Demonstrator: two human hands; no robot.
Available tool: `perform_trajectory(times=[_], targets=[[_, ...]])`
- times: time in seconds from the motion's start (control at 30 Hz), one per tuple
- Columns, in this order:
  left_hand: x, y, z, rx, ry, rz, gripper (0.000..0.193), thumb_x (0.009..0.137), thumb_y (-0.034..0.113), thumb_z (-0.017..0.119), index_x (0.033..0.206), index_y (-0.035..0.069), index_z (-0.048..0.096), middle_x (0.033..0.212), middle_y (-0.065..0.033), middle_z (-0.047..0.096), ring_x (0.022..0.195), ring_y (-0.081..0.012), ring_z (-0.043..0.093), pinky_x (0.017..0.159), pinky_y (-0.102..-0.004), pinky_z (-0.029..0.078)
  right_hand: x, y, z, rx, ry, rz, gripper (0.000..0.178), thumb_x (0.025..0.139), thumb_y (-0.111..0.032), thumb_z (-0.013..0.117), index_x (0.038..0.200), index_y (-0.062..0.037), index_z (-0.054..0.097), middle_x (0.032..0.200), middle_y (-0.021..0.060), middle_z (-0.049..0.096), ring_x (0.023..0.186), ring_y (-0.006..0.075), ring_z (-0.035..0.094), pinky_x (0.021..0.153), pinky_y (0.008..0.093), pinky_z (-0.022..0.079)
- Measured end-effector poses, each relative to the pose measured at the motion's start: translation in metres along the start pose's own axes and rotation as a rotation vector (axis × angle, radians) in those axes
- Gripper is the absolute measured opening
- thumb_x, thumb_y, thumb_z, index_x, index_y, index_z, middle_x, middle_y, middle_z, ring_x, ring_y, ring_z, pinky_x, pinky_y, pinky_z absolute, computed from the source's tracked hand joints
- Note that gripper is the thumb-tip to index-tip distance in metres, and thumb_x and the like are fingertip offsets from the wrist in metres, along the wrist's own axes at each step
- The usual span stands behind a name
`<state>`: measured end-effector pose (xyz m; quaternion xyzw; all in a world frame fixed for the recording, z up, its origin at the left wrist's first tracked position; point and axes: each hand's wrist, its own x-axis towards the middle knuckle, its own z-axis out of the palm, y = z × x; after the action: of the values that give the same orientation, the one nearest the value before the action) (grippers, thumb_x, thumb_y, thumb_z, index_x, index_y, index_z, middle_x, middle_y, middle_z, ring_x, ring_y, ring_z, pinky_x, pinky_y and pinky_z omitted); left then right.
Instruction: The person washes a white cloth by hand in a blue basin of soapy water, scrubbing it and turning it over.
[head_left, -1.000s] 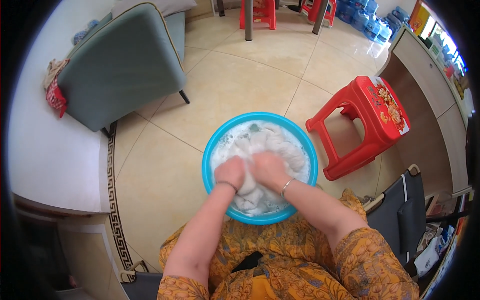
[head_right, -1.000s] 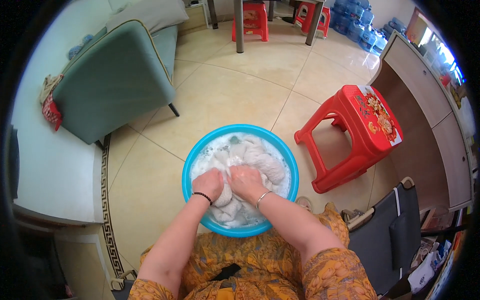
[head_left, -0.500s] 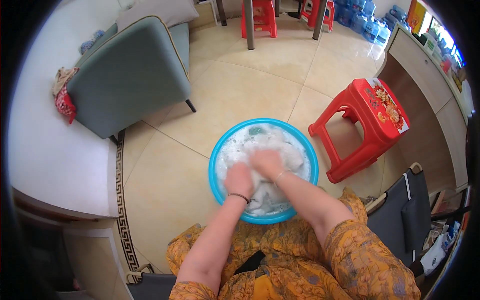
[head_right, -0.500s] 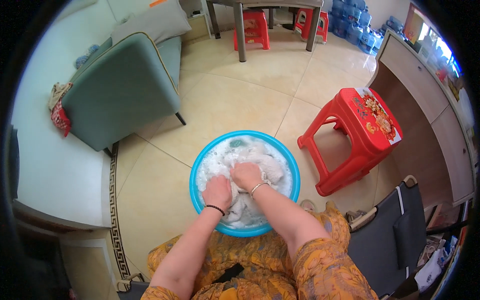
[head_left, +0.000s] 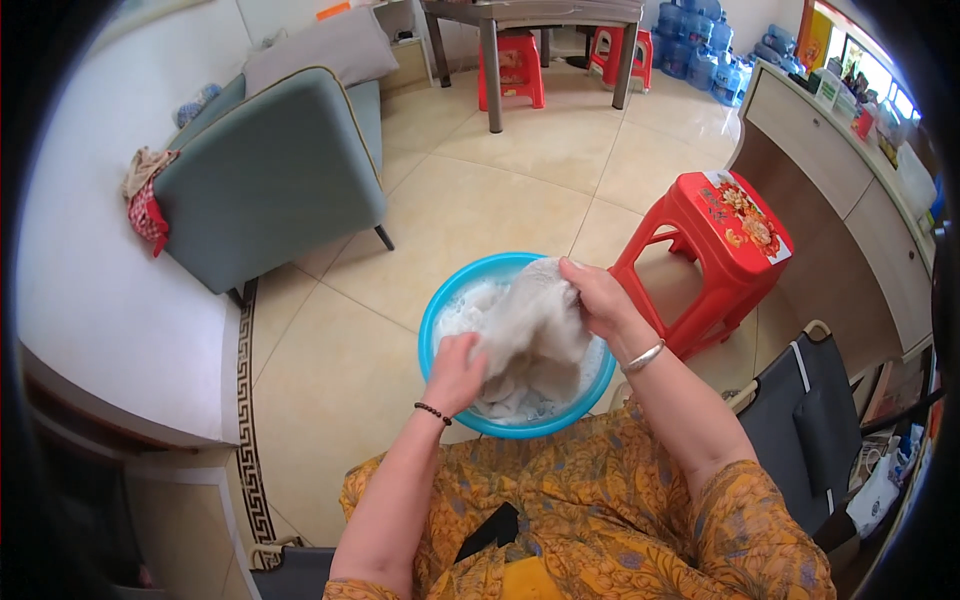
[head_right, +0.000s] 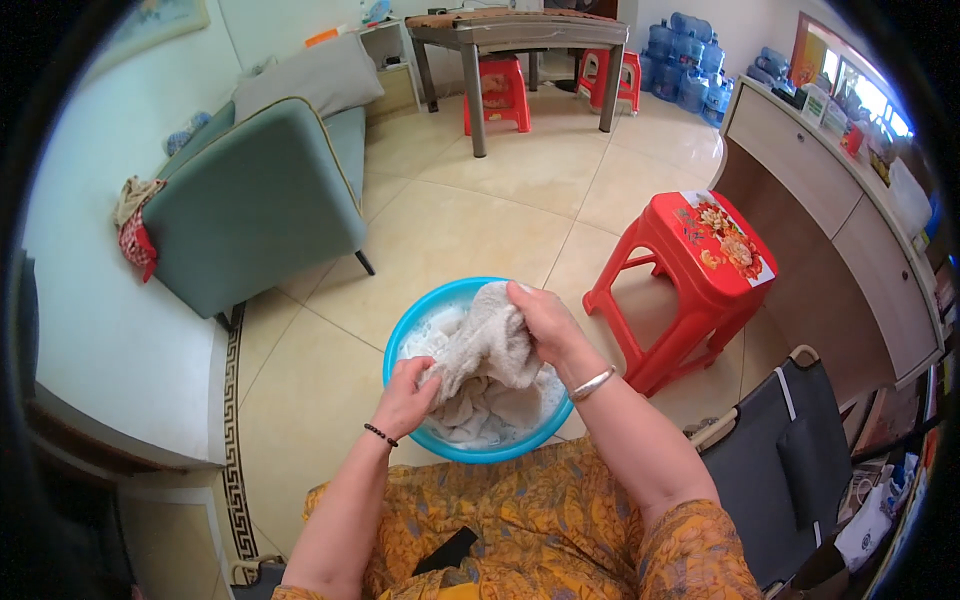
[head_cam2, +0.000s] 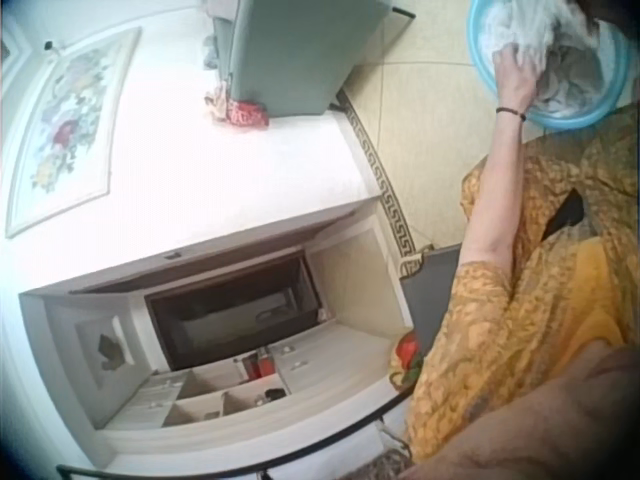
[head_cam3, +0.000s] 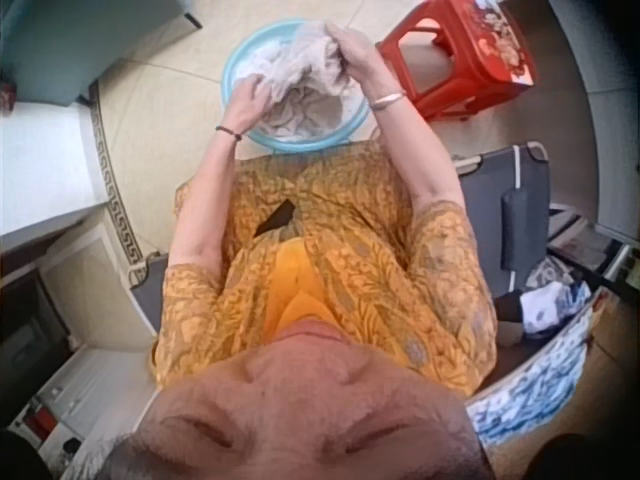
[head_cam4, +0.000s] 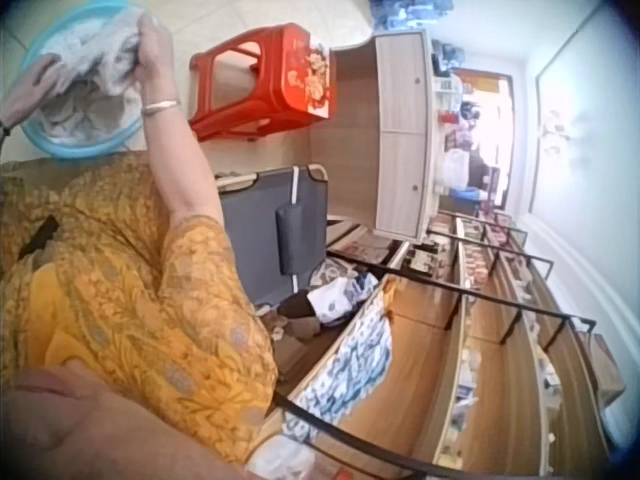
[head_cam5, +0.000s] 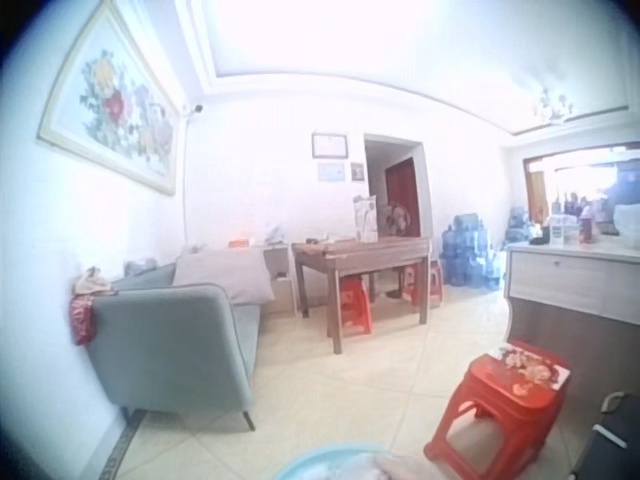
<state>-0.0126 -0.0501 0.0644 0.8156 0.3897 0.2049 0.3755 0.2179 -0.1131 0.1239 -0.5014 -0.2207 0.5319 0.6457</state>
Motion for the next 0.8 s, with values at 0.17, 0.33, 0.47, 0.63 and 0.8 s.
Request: perform_trajectory(times=[0.17,0.33,0.47,0.63,0.8], targets=[[-0.006,-0.013,-0.004,0.074,-0.01,0.001,0.022,0.08,0.018,0.062,0.098,0.007,0.059,0.105,-0.013,0.052,0.088,-0.0251,0.054,0.08,-0.0336,0.046,-0.006,-0.011,-0.034,-1.001,-0.035,-0.049,0.035,0.088,-0.032,0.055,0.097,-0.0002,0.065,0.088,0.012,0.067,0.081,0.0201,0.063,0.075,0.0342,0.049],[-0.004,-0.001,-0.004,0.268,-0.397,-0.058,0.011,0.073,0.012,0.064,0.083,0.009,0.061,0.097,-0.0103,0.057,0.091,-0.0291,0.053,0.083,-0.0362,0.046,0.015,0.019,-0.06,-1.488,-0.281,-0.04,0.039,0.081,-0.036,0.061,0.1,-0.0017,0.065,0.097,0.0177,0.065,0.089,0.0318,0.061,0.08,0.0383,0.048],[-0.006,-0.001,0.006,0.456,-0.495,0.151,0.015,0.068,0.01,0.063,0.083,0.012,0.062,0.097,-0.0055,0.057,0.095,-0.0283,0.051,0.082,-0.0366,0.045,0.021,0.044,-0.017,-1.488,0.1,-0.365,0.051,0.075,-0.042,0.068,0.111,-0.0069,0.061,0.11,0.0144,0.059,0.103,0.0302,0.055,0.087,0.0386,0.044],[0.004,0.012,0.001,0.374,-0.638,0.006,0.024,0.071,0.029,0.072,0.082,0.01,0.061,0.098,-0.0066,0.057,0.095,-0.0299,0.05,0.082,-0.0374,0.045,0.031,0.069,-0.006,-1.743,0.049,-0.099,0.049,0.072,-0.04,0.069,0.104,-0.004,0.062,0.103,0.0183,0.062,0.096,0.0317,0.059,0.083,0.0404,0.046],[-0.004,0.003,0.024,0.299,-0.298,-0.043,0.032,0.069,0.037,0.073,0.087,0.012,0.064,0.093,-0.0097,0.058,0.091,-0.0331,0.054,0.078,-0.0428,0.047,0.032,0.04,-0.005,-1.329,-0.005,-0.182,0.036,0.071,-0.029,0.072,0.09,0.0002,0.064,0.086,0.0152,0.067,0.081,0.0269,0.064,0.073,0.0379,0.05]])
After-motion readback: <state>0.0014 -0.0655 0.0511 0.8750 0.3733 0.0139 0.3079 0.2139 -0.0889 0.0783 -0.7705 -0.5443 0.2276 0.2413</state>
